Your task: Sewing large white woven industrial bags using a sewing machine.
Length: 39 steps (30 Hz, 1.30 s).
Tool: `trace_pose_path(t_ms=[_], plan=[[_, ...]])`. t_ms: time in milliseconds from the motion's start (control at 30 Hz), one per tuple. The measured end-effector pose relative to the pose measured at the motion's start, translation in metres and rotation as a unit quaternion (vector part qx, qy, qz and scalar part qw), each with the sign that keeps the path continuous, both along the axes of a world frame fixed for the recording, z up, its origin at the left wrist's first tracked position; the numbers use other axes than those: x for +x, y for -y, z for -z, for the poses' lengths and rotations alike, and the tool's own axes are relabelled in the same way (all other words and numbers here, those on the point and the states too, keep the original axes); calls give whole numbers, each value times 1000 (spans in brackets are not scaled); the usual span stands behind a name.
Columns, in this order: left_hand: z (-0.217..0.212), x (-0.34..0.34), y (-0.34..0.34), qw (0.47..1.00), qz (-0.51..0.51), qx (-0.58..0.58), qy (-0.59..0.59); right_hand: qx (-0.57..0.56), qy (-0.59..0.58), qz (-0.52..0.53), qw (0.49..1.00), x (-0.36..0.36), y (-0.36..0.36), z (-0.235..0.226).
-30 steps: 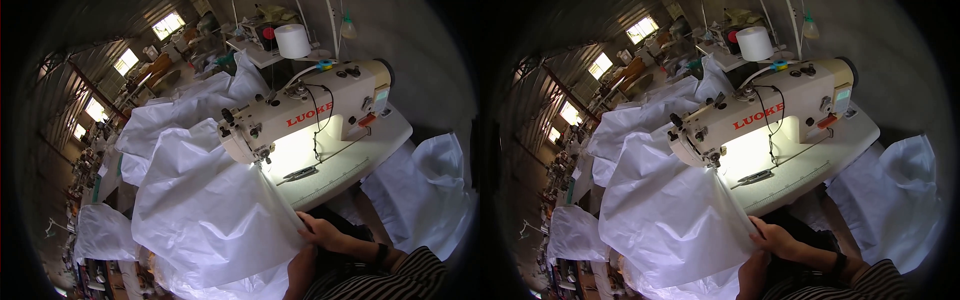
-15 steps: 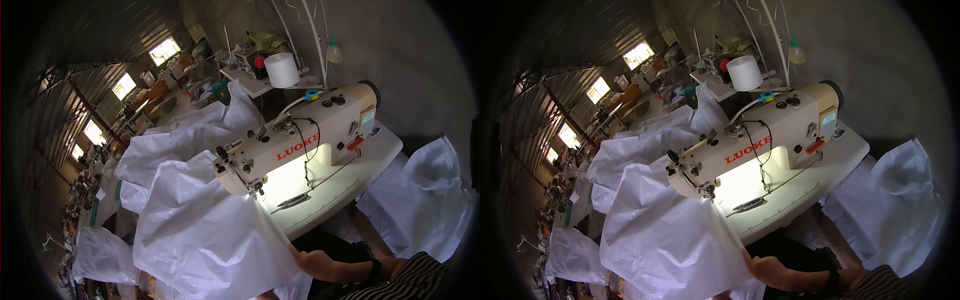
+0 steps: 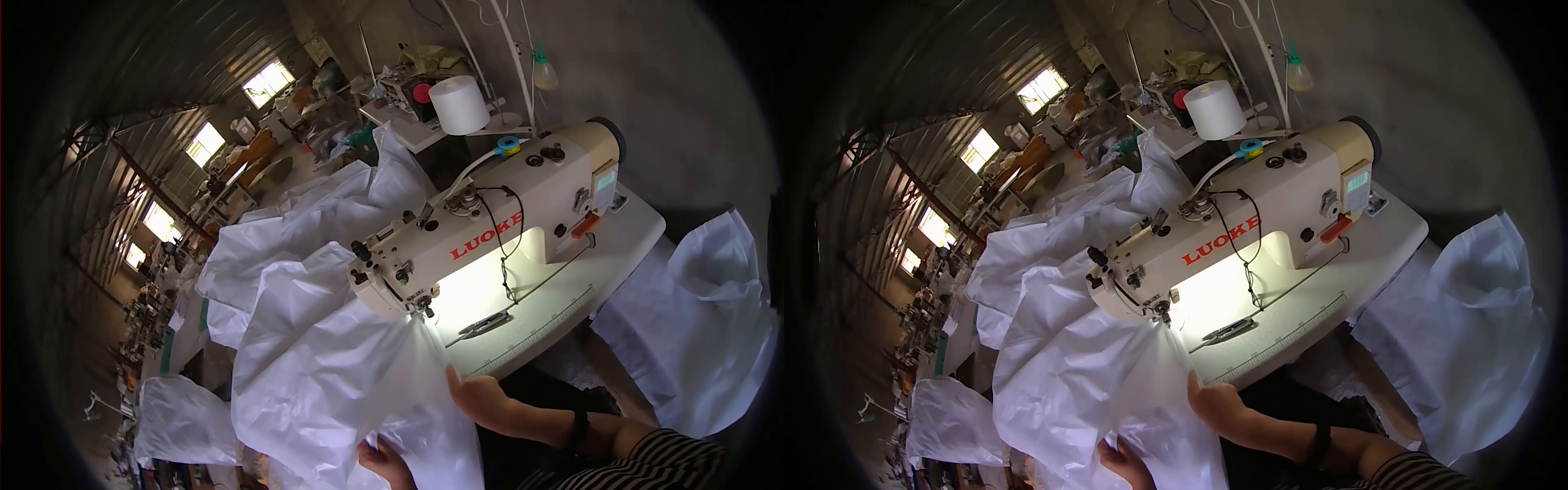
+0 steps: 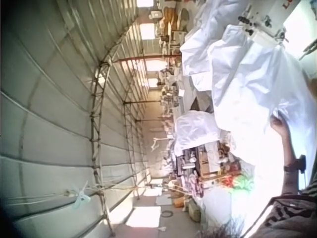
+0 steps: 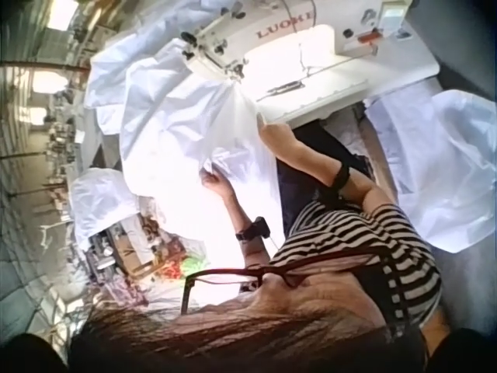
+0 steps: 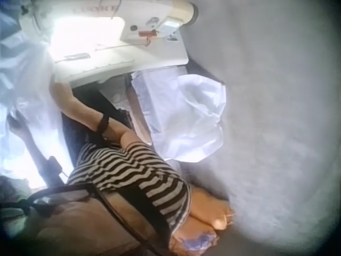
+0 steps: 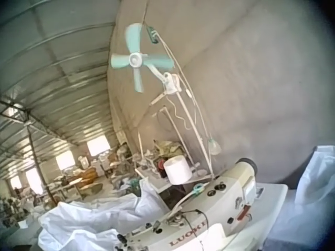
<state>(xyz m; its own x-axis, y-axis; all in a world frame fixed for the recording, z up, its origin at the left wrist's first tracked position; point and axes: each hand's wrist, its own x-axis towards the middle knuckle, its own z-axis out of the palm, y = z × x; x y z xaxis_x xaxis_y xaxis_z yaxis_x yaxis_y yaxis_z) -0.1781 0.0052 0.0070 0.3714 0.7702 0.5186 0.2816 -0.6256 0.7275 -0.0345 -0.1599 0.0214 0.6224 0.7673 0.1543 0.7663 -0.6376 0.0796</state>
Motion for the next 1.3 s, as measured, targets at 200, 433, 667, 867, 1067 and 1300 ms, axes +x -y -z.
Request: trace_pose_path(t_ms=[200,433,667,867,1067,1300], plan=[[-12,50,-41,993,-25,91,-76,39,-58,21,997,45,-32,2],[-10,96,-83,973,-10,151,-172,61,-108,60,990,82,-62,20],[-11,113,-98,969,15,182,-168,59,-96,48,992,77,-50,16],[2,119,-120,950,-4,243,-197,87,-149,15,985,80,-51,-2],[-28,82,-28,952,42,236,-192,107,-207,22,972,82,-32,-6],[33,-33,102,936,104,198,-273,98,-550,-108,822,58,62,-16]])
